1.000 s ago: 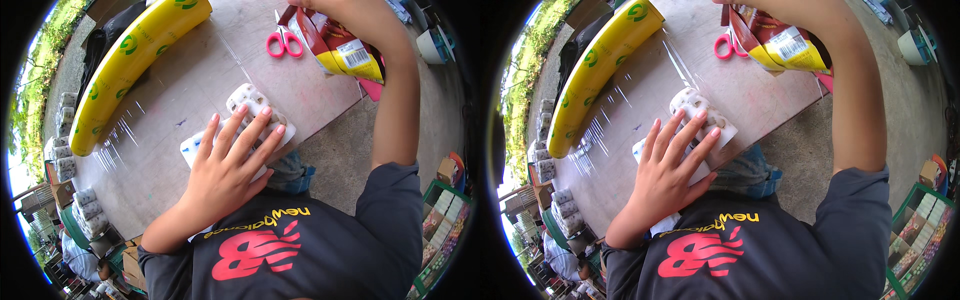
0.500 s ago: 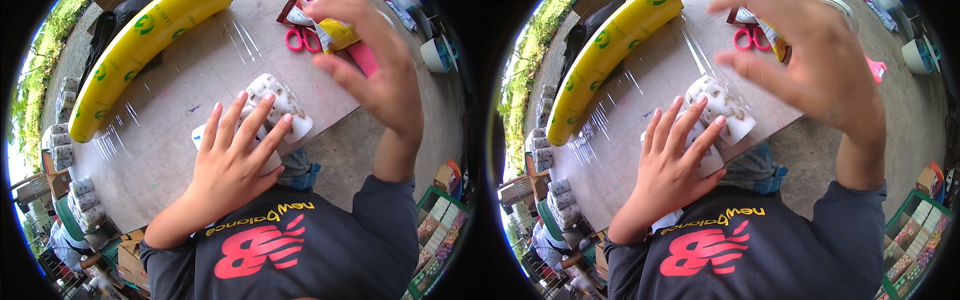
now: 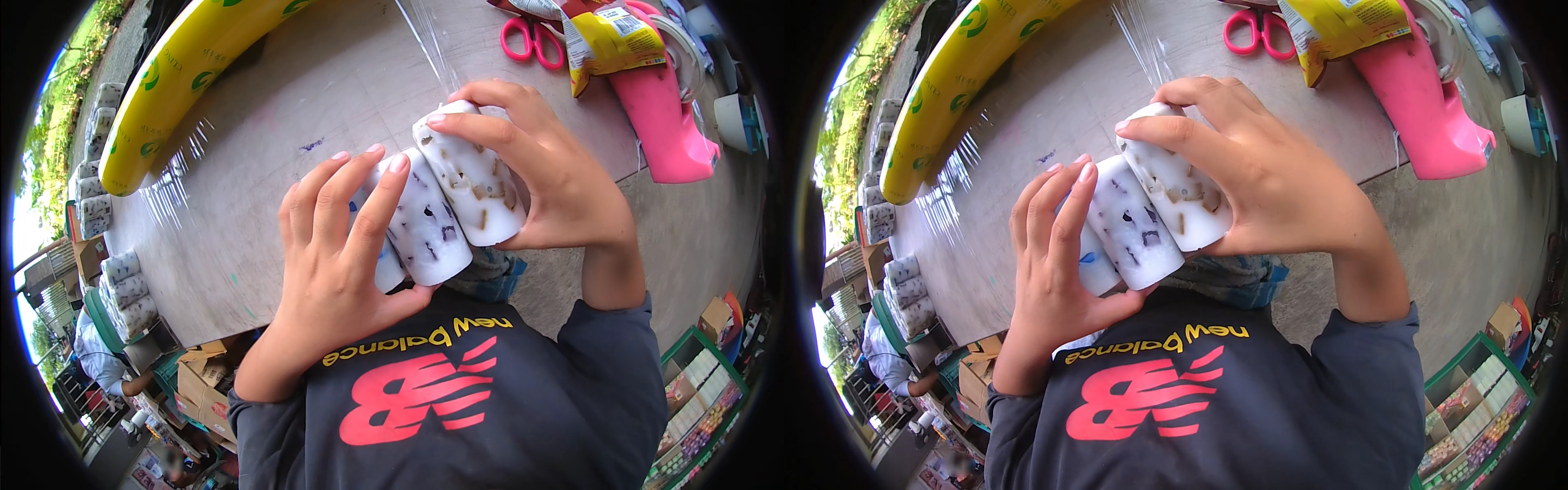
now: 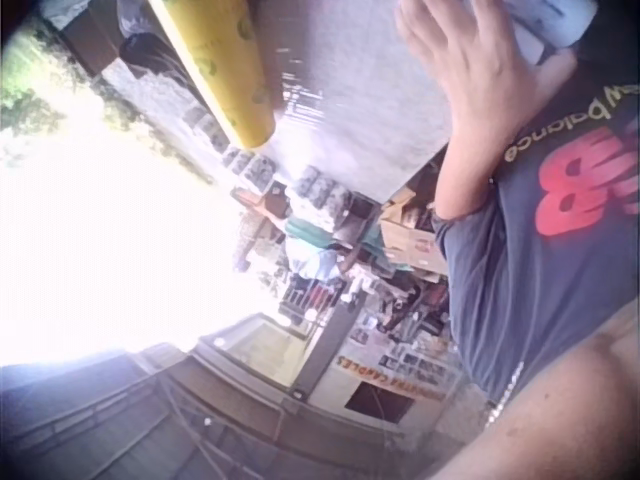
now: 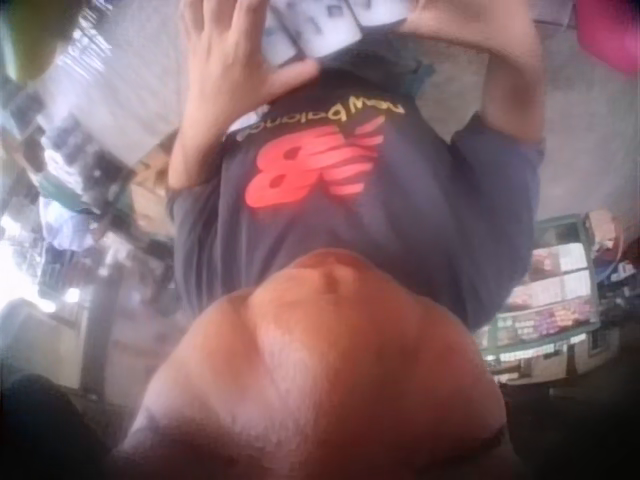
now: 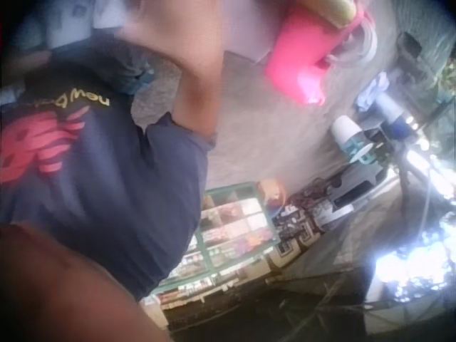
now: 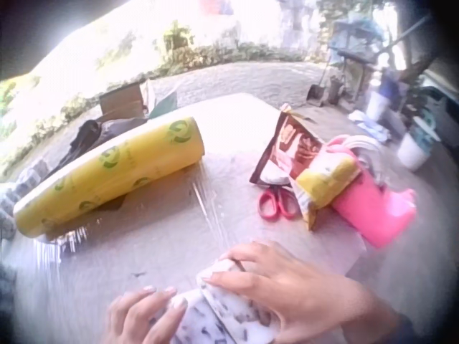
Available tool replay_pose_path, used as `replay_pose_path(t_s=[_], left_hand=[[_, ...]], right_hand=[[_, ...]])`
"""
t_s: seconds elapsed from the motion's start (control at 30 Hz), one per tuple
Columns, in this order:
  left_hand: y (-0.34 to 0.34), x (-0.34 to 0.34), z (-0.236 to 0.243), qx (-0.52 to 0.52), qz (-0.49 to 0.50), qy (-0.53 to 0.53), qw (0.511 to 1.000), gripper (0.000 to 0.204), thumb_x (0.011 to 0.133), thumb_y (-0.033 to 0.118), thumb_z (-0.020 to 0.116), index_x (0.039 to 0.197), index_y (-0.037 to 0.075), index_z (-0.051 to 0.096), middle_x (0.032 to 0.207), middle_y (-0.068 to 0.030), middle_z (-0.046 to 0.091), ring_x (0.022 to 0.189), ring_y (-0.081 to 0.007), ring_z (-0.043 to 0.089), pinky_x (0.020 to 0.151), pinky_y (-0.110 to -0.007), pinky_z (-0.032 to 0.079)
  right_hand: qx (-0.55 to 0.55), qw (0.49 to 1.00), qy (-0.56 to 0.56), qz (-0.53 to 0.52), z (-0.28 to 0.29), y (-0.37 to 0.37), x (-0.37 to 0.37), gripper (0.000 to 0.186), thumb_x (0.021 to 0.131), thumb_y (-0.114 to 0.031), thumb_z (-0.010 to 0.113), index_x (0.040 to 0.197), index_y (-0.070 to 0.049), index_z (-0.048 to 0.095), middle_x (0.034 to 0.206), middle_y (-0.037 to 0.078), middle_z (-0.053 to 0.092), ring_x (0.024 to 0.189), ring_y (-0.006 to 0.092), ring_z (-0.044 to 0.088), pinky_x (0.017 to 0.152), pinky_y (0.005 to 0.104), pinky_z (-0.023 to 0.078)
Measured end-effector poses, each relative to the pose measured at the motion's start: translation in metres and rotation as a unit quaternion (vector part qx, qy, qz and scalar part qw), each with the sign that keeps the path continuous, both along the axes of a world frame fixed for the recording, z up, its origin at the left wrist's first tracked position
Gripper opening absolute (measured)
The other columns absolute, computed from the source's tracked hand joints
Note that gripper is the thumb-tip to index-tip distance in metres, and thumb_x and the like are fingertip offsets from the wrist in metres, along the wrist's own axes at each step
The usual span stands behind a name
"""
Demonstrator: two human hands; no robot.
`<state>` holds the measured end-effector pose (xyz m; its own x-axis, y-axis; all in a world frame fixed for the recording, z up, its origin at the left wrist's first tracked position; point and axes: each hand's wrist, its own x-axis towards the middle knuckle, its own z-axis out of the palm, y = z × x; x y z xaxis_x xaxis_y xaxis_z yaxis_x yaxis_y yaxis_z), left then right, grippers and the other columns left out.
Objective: The person gathers cylindrical candles with blue and purple patterns, aligns them in groups of three, and wraps each group with plastic wrap. They use scissors to cut the wrap and place the wrapped bundles on the table.
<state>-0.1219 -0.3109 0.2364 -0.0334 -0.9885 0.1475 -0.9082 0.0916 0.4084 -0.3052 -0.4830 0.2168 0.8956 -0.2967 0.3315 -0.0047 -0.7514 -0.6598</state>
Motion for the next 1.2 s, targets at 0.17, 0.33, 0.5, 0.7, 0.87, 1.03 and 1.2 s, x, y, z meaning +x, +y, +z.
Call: replay_pose_path(t_s=[0.17, 0.33, 0.5, 0.7, 0.87, 1.03, 1.2], left_hand=[[0.000, 0.004, -0.004, -0.011, -0.016, 0.019, 1.000, 0.106, 0.049, 0.022, 0.084, 0.144, 0.010, 0.038, 0.146, -0.0216, 0.036, 0.133, -0.0420, 0.036, 0.107, -0.050, 0.033], [0.004, 0.005, -0.003, -0.029, 0.013, 0.026, 0.999, 0.111, 0.053, 0.028, 0.086, 0.148, 0.014, 0.031, 0.151, -0.0270, 0.023, 0.139, -0.0448, 0.028, 0.109, -0.051, 0.032], [0.007, 0.011, -0.013, -0.043, -0.011, 0.085, 0.995, 0.116, 0.056, 0.031, 0.087, 0.151, 0.009, 0.023, 0.150, -0.0266, 0.023, 0.139, -0.0436, 0.029, 0.108, -0.051, 0.035], [0.005, 0.009, -0.015, -0.056, -0.021, 0.085, 0.995, 0.120, 0.058, 0.031, 0.087, 0.152, 0.005, 0.016, 0.147, -0.0247, 0.024, 0.138, -0.0421, 0.030, 0.107, -0.051, 0.036], [0.007, 0.010, -0.018, -0.071, -0.027, 0.107, 0.991, 0.120, 0.059, 0.028, 0.087, 0.152, 0.008, 0.016, 0.146, -0.0244, 0.023, 0.139, -0.0421, 0.030, 0.106, -0.054, 0.037], [0.006, 0.012, -0.026, -0.108, -0.052, 0.130, 0.984, 0.114, 0.062, 0.025, 0.087, 0.152, 0.009, 0.017, 0.147, -0.0252, 0.021, 0.138, -0.0436, 0.029, 0.105, -0.056, 0.040], [0.005, 0.012, -0.030, -0.135, -0.073, 0.136, 0.979, 0.108, 0.063, 0.024, 0.087, 0.150, 0.009, 0.025, 0.147, -0.0265, 0.021, 0.137, -0.0451, 0.030, 0.105, -0.055, 0.040]], right_hand=[[0.024, 0.999, -0.004, -0.023, -0.001, 0.010, -0.010, 0.086, 0.051, -0.019, 0.088, 0.130, -0.008, 0.056, 0.130, 0.018, 0.049, 0.118, 0.0340, 0.050, 0.101, 0.0424, 0.039], [0.018, 0.999, 0.024, -0.036, -0.006, 0.015, -0.013, 0.093, 0.050, -0.026, 0.090, 0.133, -0.007, 0.052, 0.134, 0.019, 0.048, 0.122, 0.0350, 0.047, 0.104, 0.0445, 0.036], [0.026, 0.999, 0.029, -0.018, -0.005, 0.016, -0.011, 0.105, 0.051, -0.035, 0.090, 0.140, -0.005, 0.044, 0.145, 0.022, 0.040, 0.131, 0.0379, 0.041, 0.110, 0.0477, 0.029], [0.017, 0.999, 0.038, -0.021, -0.005, 0.019, -0.010, 0.109, 0.050, -0.038, 0.090, 0.143, -0.006, 0.042, 0.146, 0.024, 0.038, 0.135, 0.0387, 0.038, 0.112, 0.0501, 0.025], [0.015, 0.999, 0.018, -0.029, -0.004, 0.023, -0.009, 0.107, 0.050, -0.031, 0.090, 0.142, -0.006, 0.042, 0.146, 0.025, 0.040, 0.135, 0.0392, 0.039, 0.113, 0.0518, 0.024], [0.001, 0.999, 0.019, -0.028, -0.005, 0.023, -0.009, 0.106, 0.049, -0.027, 0.089, 0.142, -0.005, 0.042, 0.145, 0.025, 0.041, 0.134, 0.0390, 0.040, 0.113, 0.0524, 0.025], [-0.006, 0.999, 0.016, -0.036, -0.007, 0.025, -0.009, 0.105, 0.049, -0.026, 0.089, 0.141, -0.005, 0.044, 0.144, 0.024, 0.042, 0.133, 0.0380, 0.041, 0.113, 0.0504, 0.027]])
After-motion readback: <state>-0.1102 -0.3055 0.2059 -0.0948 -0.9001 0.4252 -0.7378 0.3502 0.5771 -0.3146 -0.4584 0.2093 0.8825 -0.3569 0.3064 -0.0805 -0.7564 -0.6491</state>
